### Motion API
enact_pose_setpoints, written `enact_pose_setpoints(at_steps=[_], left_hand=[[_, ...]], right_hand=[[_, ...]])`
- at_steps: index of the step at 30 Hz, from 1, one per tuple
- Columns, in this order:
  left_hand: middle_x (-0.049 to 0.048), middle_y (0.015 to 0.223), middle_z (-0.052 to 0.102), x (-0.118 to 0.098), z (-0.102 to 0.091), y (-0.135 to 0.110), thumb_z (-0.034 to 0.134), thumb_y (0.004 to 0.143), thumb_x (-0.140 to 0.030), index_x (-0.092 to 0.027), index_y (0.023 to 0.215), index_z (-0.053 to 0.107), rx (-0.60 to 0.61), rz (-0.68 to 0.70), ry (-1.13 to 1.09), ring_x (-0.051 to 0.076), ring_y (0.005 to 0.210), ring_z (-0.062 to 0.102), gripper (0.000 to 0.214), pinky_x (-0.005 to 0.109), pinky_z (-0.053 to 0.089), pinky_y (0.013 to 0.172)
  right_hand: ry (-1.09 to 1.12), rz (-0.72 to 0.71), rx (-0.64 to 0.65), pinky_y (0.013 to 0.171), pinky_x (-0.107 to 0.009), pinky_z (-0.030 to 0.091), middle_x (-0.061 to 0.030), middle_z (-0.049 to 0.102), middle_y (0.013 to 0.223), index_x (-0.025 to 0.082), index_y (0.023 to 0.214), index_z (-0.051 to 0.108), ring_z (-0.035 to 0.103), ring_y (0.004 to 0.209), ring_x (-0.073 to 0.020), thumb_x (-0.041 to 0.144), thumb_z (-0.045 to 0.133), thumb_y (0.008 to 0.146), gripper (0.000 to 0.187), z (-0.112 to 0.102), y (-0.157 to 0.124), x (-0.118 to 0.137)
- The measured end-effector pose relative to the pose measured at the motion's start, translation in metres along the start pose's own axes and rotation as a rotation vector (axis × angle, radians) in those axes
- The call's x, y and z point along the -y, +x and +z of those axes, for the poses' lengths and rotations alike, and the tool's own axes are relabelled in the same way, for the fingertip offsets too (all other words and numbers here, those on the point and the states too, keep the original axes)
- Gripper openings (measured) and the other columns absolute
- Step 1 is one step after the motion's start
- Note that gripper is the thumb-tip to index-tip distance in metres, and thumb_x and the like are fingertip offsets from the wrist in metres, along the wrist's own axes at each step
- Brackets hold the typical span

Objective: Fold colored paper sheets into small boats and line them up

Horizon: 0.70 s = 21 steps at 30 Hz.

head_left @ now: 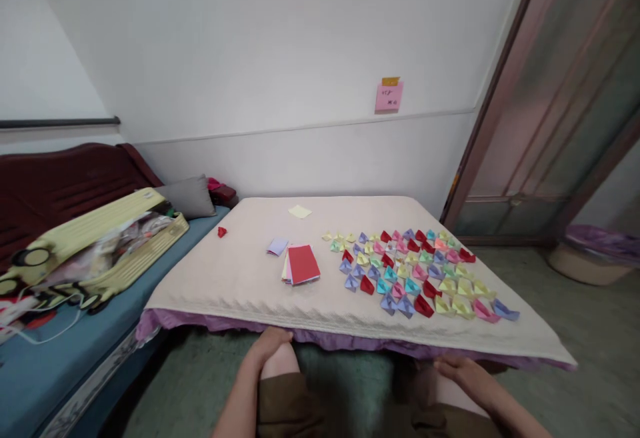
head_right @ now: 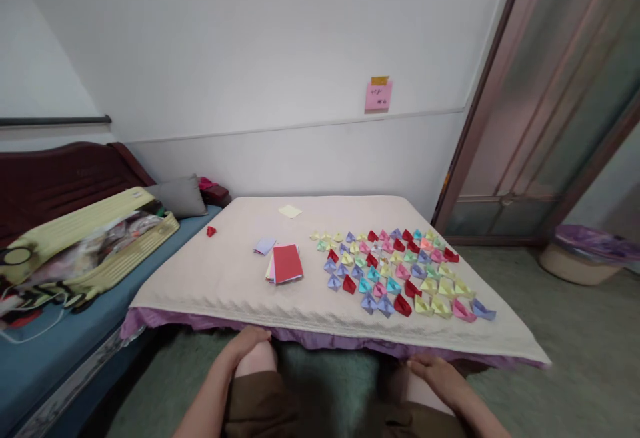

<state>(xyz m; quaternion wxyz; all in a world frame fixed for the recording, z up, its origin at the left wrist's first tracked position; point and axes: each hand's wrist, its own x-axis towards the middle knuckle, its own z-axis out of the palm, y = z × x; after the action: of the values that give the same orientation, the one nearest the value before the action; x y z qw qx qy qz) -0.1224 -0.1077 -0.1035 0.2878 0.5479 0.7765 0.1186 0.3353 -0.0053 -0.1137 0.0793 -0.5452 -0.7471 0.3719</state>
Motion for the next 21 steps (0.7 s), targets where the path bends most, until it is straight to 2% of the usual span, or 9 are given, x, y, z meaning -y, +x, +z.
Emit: enact_pose_setpoints(at_steps=[4, 7, 10, 14, 18, 21], left_hand=[[0.0030, 0.070, 0.066, 0.001, 0.001, -0.013, 0.048, 0.080, -0.043, -0.015, 0.066, 0.067, -0.056, 0.029, -0.022, 0.018, 0.072, 0.057, 0.036, 0.028, 0.041, 0.066], [0.0024, 0.066, 0.064, -0.001, 0.002, -0.021, 0.044, 0.083, -0.037, -0.015, 0.063, 0.065, -0.089, 0.046, -0.001, 0.018, 0.069, 0.056, 0.036, 0.026, 0.039, 0.064], [0.0021, 0.067, 0.064, -0.002, 0.000, -0.028, 0.042, 0.084, -0.032, -0.015, 0.064, 0.064, -0.111, 0.058, 0.036, 0.016, 0.068, 0.056, 0.035, 0.025, 0.037, 0.064], [0.0041, 0.074, 0.067, 0.000, -0.007, -0.039, 0.038, 0.087, -0.033, -0.015, 0.069, 0.065, -0.120, 0.068, 0.082, 0.017, 0.073, 0.058, 0.038, 0.026, 0.037, 0.067], [0.0060, 0.082, 0.070, 0.000, -0.010, -0.045, 0.034, 0.089, -0.033, -0.017, 0.074, 0.067, -0.121, 0.055, 0.126, 0.019, 0.081, 0.061, 0.039, 0.027, 0.038, 0.072], [0.0088, 0.085, 0.071, -0.007, -0.005, -0.042, 0.036, 0.088, -0.033, -0.019, 0.077, 0.068, -0.137, -0.014, 0.168, 0.021, 0.084, 0.063, 0.037, 0.029, 0.039, 0.071]], right_hand=[[-0.156, -0.015, -0.057, 0.076, -0.030, 0.045, -0.0052, 0.073, 0.083, 0.024, 0.076, 0.071, 0.066, 0.084, -0.0259, 0.035, 0.038, 0.083, 0.036, 0.007, -0.007, 0.005], [-0.281, -0.053, -0.104, 0.077, -0.029, 0.043, -0.0071, 0.073, 0.087, 0.022, 0.076, 0.071, 0.065, 0.087, -0.0245, 0.028, 0.036, 0.086, 0.036, 0.007, -0.016, 0.016], [-0.325, -0.055, -0.143, 0.075, -0.029, 0.042, -0.0082, 0.072, 0.085, 0.021, 0.073, 0.070, 0.064, 0.085, -0.0244, 0.025, 0.039, 0.086, 0.034, 0.004, -0.027, 0.025], [-0.367, -0.045, -0.168, 0.072, -0.029, 0.041, -0.0104, 0.072, 0.085, 0.018, 0.074, 0.070, 0.065, 0.084, -0.0235, 0.025, 0.037, 0.087, 0.036, -0.001, -0.034, 0.028], [-0.404, 0.016, -0.165, 0.070, -0.030, 0.042, -0.0121, 0.073, 0.080, 0.017, 0.073, 0.071, 0.067, 0.083, -0.0254, 0.025, 0.040, 0.086, 0.034, -0.003, -0.025, 0.023], [-0.426, 0.112, -0.200, 0.067, -0.030, 0.044, -0.0111, 0.073, 0.075, 0.019, 0.067, 0.071, 0.068, 0.080, -0.0261, 0.024, 0.048, 0.081, 0.028, 0.002, -0.011, 0.021]])
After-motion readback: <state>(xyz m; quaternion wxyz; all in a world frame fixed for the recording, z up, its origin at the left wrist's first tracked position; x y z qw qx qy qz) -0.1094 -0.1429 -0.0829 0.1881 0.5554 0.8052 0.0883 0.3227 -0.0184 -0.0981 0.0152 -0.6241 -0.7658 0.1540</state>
